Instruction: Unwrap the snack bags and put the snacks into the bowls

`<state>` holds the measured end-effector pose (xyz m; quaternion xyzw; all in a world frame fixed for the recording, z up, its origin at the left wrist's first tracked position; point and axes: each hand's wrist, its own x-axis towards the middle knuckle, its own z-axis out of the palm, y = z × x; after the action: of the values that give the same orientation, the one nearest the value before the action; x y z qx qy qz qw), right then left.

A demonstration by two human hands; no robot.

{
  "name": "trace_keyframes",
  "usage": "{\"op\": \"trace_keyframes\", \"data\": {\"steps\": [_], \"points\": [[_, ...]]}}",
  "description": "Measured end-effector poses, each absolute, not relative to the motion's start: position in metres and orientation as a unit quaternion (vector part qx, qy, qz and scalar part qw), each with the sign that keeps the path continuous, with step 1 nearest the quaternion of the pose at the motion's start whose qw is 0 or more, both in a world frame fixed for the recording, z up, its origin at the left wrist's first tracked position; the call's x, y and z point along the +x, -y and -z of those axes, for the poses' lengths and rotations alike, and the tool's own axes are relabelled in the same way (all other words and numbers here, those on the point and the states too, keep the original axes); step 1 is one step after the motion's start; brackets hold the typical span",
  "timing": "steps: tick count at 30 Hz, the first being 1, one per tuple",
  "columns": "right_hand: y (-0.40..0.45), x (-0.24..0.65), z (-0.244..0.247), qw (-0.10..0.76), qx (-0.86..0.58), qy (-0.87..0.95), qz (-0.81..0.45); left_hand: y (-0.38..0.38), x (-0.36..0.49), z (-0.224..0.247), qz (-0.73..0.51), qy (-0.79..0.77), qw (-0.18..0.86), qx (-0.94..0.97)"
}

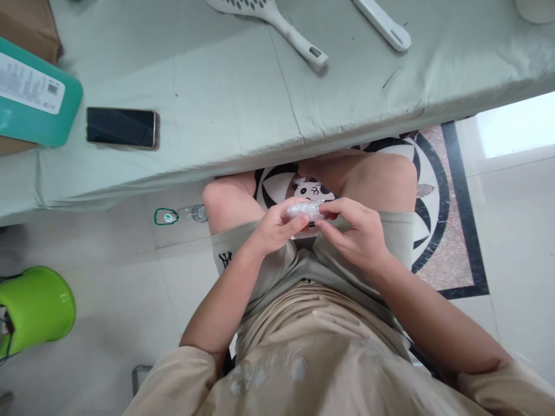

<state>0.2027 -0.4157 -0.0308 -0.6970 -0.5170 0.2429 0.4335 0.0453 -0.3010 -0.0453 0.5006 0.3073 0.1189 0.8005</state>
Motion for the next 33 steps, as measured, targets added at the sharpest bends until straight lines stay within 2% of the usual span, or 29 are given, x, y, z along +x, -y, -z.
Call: {"op": "trace_keyframes", "data": {"steps": [5, 10, 14, 20, 27, 33], "points": [[0.417, 0.201, 0.035, 0.52, -0.665, 0.492, -0.213, 0.3, 0.046, 0.041, -0.103, -0.3, 0.79, 0.524], [0.414, 0.203, 0.029, 0.492, -0.672, 0.521, -0.186, 0.3, 0.048, 0.036, -0.115, -0.278, 0.786, 0.539], [0.413, 0.204, 0.029, 0.475, -0.695, 0.491, -0.223, 0.301, 0.049, 0.033, -0.103, -0.291, 0.77, 0.558], [0.41, 0.205, 0.036, 0.52, -0.653, 0.471, -0.286, 0.302, 0.051, 0.034, -0.092, -0.276, 0.778, 0.557], [0.412, 0.206, 0.043, 0.496, -0.651, 0.448, -0.359, 0.301, 0.053, 0.033, -0.074, -0.306, 0.772, 0.553], [0.417, 0.204, 0.042, 0.505, -0.601, 0.461, -0.414, 0.3, 0.053, 0.035, -0.144, -0.33, 0.77, 0.527]]}}
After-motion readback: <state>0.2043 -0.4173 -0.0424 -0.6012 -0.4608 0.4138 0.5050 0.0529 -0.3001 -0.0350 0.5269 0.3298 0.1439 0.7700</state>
